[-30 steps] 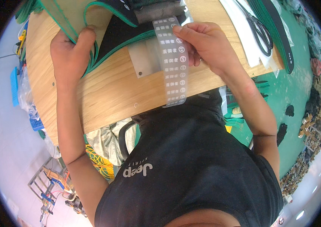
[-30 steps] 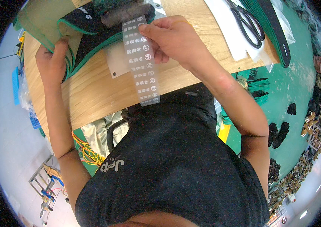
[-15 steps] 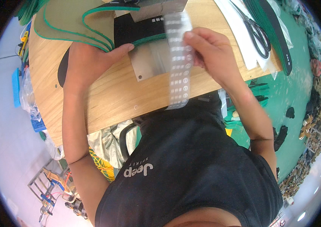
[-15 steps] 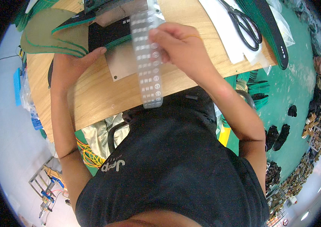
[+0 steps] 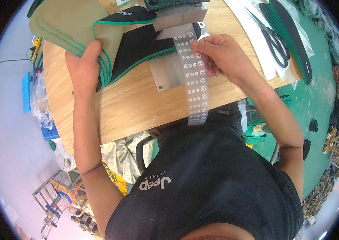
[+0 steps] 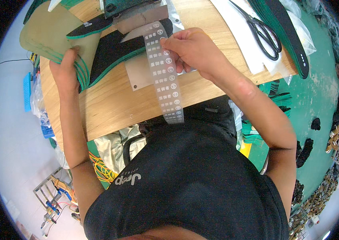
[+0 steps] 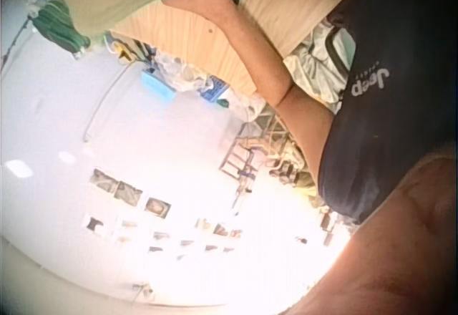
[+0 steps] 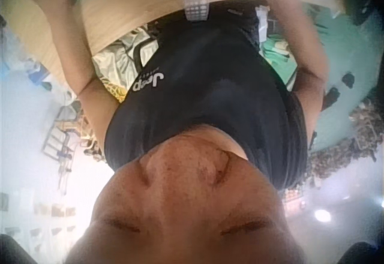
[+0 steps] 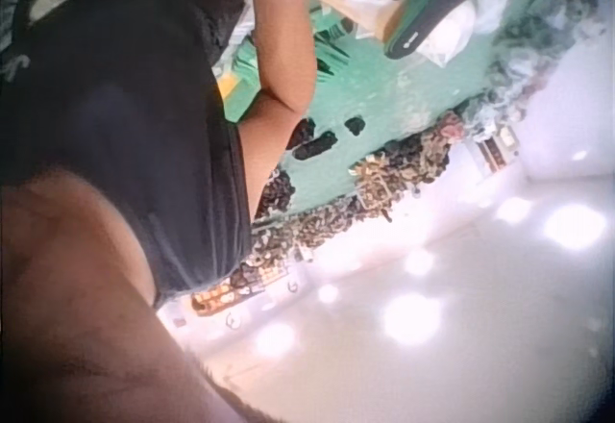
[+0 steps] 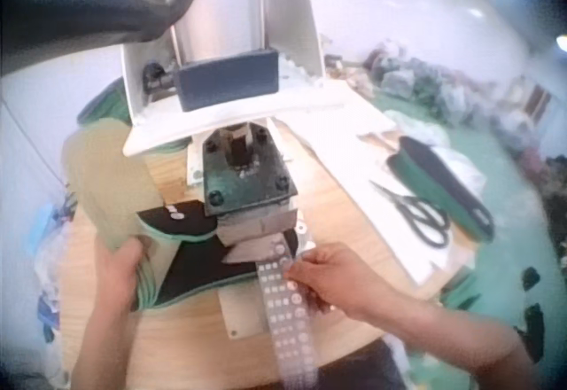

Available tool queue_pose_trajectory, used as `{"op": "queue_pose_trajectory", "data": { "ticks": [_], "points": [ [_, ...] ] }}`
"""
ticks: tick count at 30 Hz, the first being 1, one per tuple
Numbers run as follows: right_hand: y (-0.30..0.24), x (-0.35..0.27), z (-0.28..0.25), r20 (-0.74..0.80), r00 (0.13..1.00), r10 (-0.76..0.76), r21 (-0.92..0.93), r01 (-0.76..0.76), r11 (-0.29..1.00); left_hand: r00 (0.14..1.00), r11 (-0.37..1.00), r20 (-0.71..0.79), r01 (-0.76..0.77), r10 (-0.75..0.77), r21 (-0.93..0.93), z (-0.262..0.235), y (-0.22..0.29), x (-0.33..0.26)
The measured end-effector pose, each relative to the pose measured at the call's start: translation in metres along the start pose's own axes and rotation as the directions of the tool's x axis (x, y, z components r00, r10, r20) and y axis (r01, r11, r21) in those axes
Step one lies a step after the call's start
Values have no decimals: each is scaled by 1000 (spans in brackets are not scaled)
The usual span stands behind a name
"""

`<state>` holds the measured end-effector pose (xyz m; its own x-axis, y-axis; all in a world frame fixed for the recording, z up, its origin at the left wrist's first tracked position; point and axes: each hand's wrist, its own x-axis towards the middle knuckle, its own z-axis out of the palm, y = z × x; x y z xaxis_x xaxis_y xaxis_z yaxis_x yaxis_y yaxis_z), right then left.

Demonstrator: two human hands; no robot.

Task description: The person sticks round labels onto shoe insoles by hand and cuts the label sheet with scissors before securing a stack with a rubber band.

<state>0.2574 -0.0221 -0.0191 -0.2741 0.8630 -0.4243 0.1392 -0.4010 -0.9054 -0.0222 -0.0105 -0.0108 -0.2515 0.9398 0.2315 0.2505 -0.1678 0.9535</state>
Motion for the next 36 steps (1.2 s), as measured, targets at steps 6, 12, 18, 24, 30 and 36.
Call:
{"op": "queue_pose_trajectory", "data": {
  "ticks": [6, 12, 18, 24, 30, 36],
  "points": [
    [-1, -3, 2, -55, 998, -1, 12, 2, 1000, 1000, 1000, -6, 0, 0, 28, 1, -1, -1],
    [7, -3, -7, -60, 998, 7, 154, 2, 988, 999, 995, 39, -40, 37, 89, 0, 0, -2],
    [1, 1, 1, -7, 1000, 13, 15, -13, 1000, 997, 993, 50, -55, 50, 106, 2, 1, -3],
    [2, 1, 2, -15, 1000, 17, -6, -17, 1000, 995, 986, 70, -82, 73, 145, 2, 2, -3],
    [3, 1, 2, -7, 1000, -3, -9, 2, 1000, 993, 981, 81, -102, 89, 166, 3, 3, -3],
    [4, 0, 3, -10, 1000, -25, -16, 25, 1000, 993, 976, 82, -104, 90, 193, 4, 3, -6]
  ]
}}
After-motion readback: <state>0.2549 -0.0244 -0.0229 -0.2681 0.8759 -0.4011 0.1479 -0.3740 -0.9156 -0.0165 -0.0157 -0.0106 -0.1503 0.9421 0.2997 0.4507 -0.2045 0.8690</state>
